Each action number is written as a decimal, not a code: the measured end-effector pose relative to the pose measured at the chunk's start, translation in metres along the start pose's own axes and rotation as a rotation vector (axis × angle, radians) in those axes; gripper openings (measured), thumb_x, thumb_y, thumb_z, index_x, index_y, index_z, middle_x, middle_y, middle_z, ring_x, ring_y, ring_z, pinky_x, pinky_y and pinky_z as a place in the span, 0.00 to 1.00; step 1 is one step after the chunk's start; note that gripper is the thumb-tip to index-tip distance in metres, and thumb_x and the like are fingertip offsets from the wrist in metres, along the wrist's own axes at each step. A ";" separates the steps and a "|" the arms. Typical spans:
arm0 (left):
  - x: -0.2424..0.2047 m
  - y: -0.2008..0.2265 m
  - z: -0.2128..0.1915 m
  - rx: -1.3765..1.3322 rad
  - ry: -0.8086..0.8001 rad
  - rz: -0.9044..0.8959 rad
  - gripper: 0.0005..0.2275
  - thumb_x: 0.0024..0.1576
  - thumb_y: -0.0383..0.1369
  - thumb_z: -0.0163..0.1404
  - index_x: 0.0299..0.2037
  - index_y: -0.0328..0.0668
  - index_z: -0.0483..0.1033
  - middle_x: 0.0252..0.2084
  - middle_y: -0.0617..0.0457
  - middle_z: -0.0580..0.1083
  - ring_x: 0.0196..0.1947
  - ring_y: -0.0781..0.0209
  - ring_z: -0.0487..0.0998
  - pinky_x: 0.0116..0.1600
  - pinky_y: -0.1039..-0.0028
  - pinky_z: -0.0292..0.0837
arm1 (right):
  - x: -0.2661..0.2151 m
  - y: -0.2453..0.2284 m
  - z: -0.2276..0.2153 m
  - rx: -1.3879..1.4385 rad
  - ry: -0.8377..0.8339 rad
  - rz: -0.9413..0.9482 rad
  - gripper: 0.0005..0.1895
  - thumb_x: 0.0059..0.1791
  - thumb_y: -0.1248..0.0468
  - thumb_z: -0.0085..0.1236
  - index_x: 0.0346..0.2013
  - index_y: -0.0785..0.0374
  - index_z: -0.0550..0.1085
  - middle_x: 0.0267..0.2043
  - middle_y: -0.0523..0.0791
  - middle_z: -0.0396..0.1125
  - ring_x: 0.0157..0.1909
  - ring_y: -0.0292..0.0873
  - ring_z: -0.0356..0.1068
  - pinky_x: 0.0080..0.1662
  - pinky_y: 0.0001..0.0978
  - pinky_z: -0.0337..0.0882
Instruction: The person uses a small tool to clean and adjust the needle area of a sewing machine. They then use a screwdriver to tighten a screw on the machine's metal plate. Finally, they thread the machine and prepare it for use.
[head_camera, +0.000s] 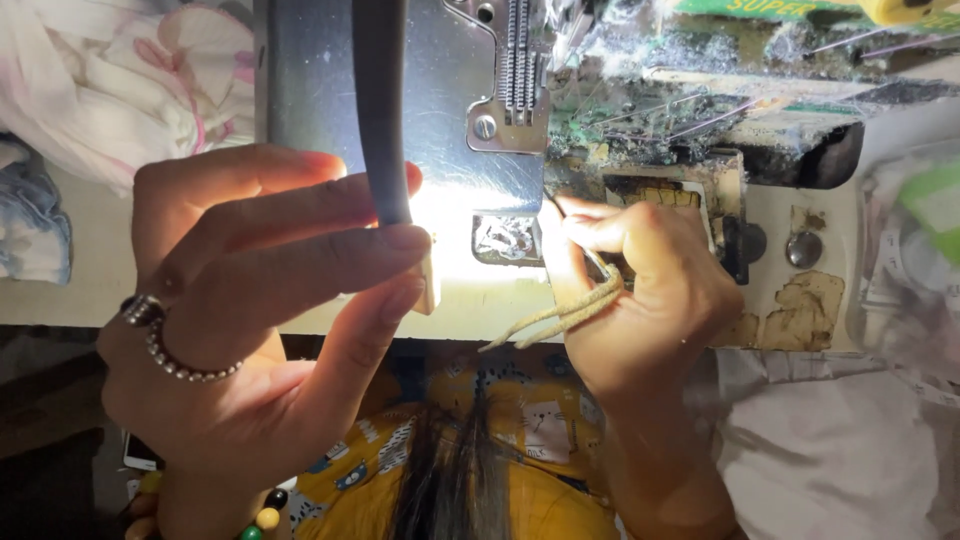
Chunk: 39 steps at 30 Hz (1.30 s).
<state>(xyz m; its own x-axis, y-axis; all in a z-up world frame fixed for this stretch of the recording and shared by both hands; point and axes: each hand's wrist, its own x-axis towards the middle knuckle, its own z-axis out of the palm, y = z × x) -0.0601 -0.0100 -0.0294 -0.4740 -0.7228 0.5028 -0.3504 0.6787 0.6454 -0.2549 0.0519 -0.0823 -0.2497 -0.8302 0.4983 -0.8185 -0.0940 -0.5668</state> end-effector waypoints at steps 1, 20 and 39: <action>-0.001 -0.001 0.000 0.000 0.000 -0.001 0.06 0.62 0.17 0.59 0.43 0.33 0.77 0.42 0.48 0.81 0.53 0.37 0.86 0.59 0.62 0.80 | 0.000 -0.001 -0.002 0.000 -0.001 0.000 0.10 0.49 0.82 0.63 0.27 0.71 0.72 0.36 0.54 0.76 0.36 0.48 0.73 0.38 0.35 0.68; -0.013 -0.005 -0.011 0.009 0.012 -0.017 0.05 0.64 0.18 0.59 0.45 0.33 0.78 0.45 0.48 0.81 0.55 0.40 0.84 0.61 0.61 0.75 | -0.007 -0.002 0.020 0.000 0.106 -0.052 0.12 0.50 0.86 0.67 0.29 0.72 0.75 0.31 0.54 0.75 0.41 0.51 0.82 0.38 0.33 0.72; -0.029 -0.001 -0.020 -0.003 0.026 -0.025 0.05 0.65 0.19 0.59 0.47 0.35 0.78 0.47 0.48 0.81 0.55 0.40 0.83 0.62 0.61 0.76 | -0.016 -0.006 0.009 -0.037 0.032 -0.101 0.17 0.54 0.84 0.69 0.26 0.70 0.73 0.32 0.52 0.76 0.35 0.44 0.75 0.38 0.33 0.66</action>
<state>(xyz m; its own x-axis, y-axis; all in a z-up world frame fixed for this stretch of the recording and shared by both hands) -0.0298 0.0077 -0.0324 -0.4443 -0.7426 0.5012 -0.3592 0.6602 0.6597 -0.2410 0.0603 -0.0927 -0.1810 -0.7996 0.5726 -0.8588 -0.1552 -0.4882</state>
